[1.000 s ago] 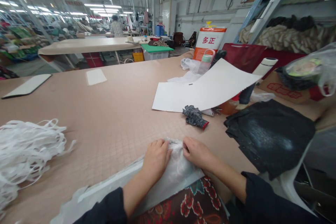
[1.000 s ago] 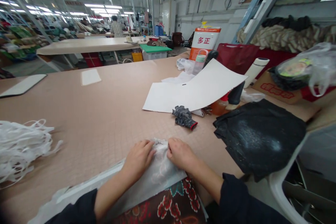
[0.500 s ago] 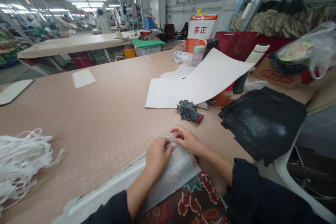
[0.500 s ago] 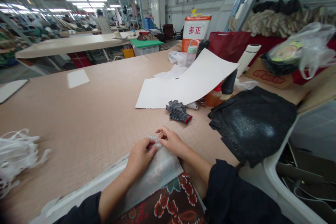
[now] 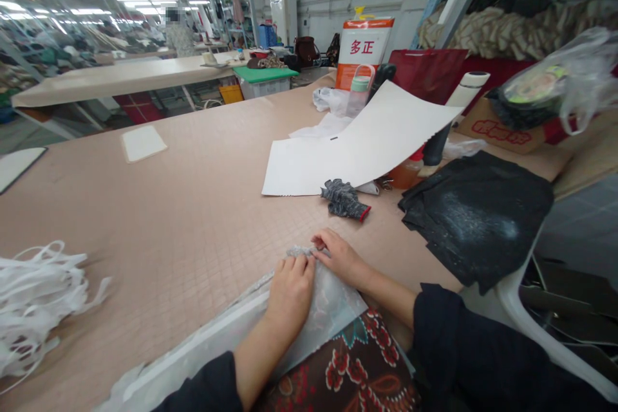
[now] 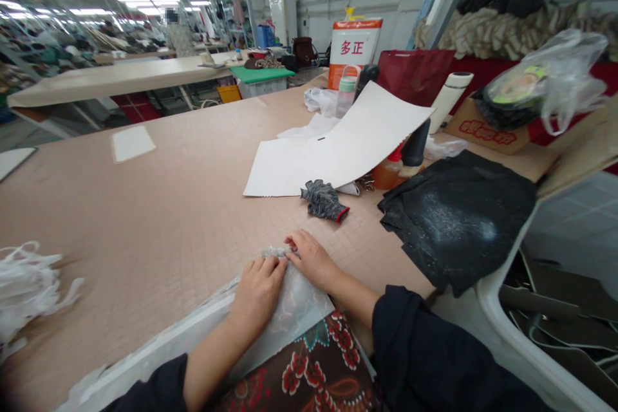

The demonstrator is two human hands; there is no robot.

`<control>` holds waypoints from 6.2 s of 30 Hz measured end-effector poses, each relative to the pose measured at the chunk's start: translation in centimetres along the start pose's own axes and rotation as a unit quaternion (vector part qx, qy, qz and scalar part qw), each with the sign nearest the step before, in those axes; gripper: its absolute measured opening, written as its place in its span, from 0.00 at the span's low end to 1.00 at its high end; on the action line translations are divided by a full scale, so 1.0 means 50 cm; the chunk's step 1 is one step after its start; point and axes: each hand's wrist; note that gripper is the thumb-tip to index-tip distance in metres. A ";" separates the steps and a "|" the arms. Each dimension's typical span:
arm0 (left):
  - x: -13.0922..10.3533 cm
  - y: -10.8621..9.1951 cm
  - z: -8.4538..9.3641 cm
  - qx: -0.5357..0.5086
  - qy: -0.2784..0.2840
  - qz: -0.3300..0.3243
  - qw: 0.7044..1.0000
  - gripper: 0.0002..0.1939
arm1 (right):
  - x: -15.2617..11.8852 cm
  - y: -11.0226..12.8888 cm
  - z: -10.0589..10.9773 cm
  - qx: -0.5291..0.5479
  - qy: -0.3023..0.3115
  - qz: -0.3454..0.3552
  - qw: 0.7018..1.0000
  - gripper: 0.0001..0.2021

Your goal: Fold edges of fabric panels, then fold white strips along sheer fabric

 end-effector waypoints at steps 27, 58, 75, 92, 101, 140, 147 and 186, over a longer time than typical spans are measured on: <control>0.006 -0.006 0.011 -0.016 0.027 0.017 0.999 0.13 | 0.055 -0.003 0.008 -0.095 0.105 -0.027 0.990 0.01; -0.182 0.159 0.066 0.056 0.092 -0.007 0.994 0.10 | -0.048 0.096 0.004 -0.272 0.208 0.215 0.914 0.19; -0.449 0.362 0.106 -0.014 0.096 0.072 0.993 0.09 | -0.073 0.070 -0.011 -0.292 0.220 0.247 0.897 0.25; -0.544 0.370 0.065 -0.048 -0.128 0.291 0.947 0.08 | 0.033 0.440 -0.331 -0.047 0.364 0.294 0.883 0.15; -0.561 0.360 0.057 -0.050 -0.105 0.240 0.964 0.09 | 0.027 0.430 -0.417 -0.127 0.334 0.399 0.845 0.07; -0.544 0.334 0.073 0.024 -0.017 0.252 0.967 0.09 | 0.129 0.425 -0.480 0.028 0.410 0.289 0.865 0.08; -0.532 0.329 0.079 0.045 -0.012 0.237 0.970 0.10 | 0.133 0.426 -0.490 -0.001 0.417 0.290 0.862 0.05; -0.486 0.351 0.100 -0.034 0.016 0.263 0.964 0.11 | 0.014 0.284 -0.185 -0.230 0.340 0.299 0.862 0.08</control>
Point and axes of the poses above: each hand's wrist, its own x-axis towards the middle knuckle, its own z-axis out of the back of the hand, y = z × x, and after that the axes turned 11 degrees about z, right-handed
